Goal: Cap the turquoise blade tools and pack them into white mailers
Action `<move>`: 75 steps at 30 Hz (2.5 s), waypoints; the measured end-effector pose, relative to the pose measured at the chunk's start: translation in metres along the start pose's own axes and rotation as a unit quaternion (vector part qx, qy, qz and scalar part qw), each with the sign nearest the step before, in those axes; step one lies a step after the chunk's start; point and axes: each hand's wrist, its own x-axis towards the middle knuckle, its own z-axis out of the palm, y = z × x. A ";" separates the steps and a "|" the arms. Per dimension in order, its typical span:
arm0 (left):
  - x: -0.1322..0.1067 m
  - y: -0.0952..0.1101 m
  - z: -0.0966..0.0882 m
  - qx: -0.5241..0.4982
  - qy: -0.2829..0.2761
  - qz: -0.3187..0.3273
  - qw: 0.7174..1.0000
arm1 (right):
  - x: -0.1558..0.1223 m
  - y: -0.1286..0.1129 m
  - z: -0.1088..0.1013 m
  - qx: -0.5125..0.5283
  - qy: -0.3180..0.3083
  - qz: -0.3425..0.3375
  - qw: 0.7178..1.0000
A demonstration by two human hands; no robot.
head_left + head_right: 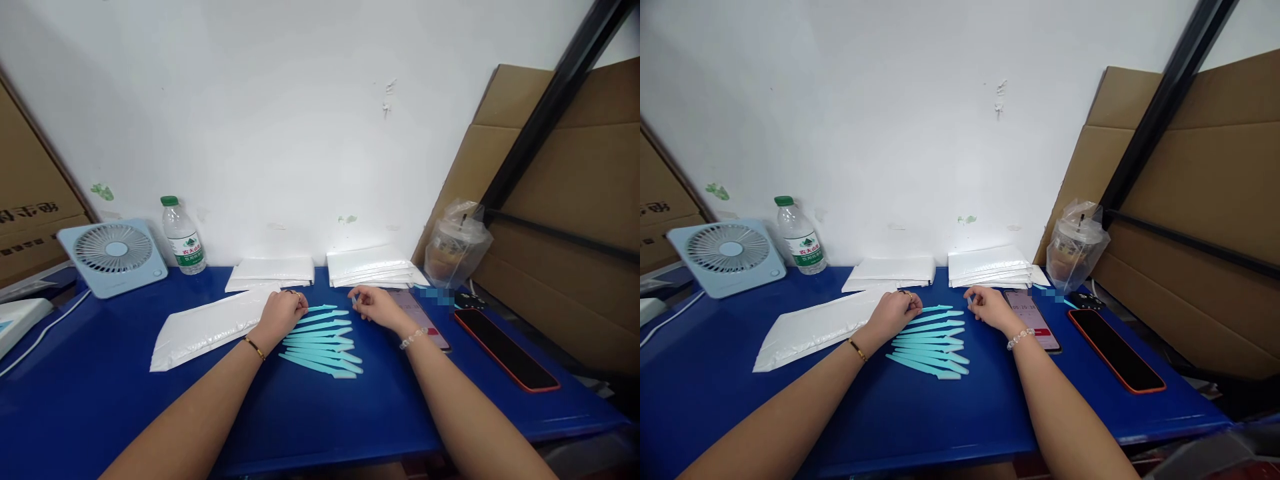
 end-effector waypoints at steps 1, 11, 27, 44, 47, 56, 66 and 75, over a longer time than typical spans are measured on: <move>0.000 0.000 0.000 0.001 0.001 0.001 1.000 | 0.001 0.002 0.001 0.025 0.000 0.024 0.999; 0.000 -0.002 0.001 -0.009 0.010 0.011 1.000 | 0.005 0.014 -0.004 0.212 -0.010 0.133 0.968; 0.001 0.000 0.004 -0.032 0.006 0.016 0.999 | 0.007 0.004 0.011 -0.056 0.007 -0.053 0.997; 0.002 0.000 0.005 -0.039 0.000 0.017 0.999 | -0.001 -0.009 0.009 -0.105 0.005 -0.088 0.991; 0.003 0.001 0.006 -0.035 -0.009 0.026 0.999 | 0.001 -0.013 0.017 -0.117 -0.006 -0.105 0.988; -0.024 0.015 -0.016 -0.024 -0.120 0.132 0.984 | -0.032 -0.043 0.011 -0.201 -0.171 -0.122 0.957; -0.048 0.056 -0.008 0.126 -0.142 0.141 0.972 | -0.068 -0.081 0.044 -0.377 -0.129 -0.155 0.904; -0.053 0.064 0.000 0.084 -0.117 0.123 0.982 | -0.060 -0.074 0.050 -0.424 -0.158 -0.182 0.873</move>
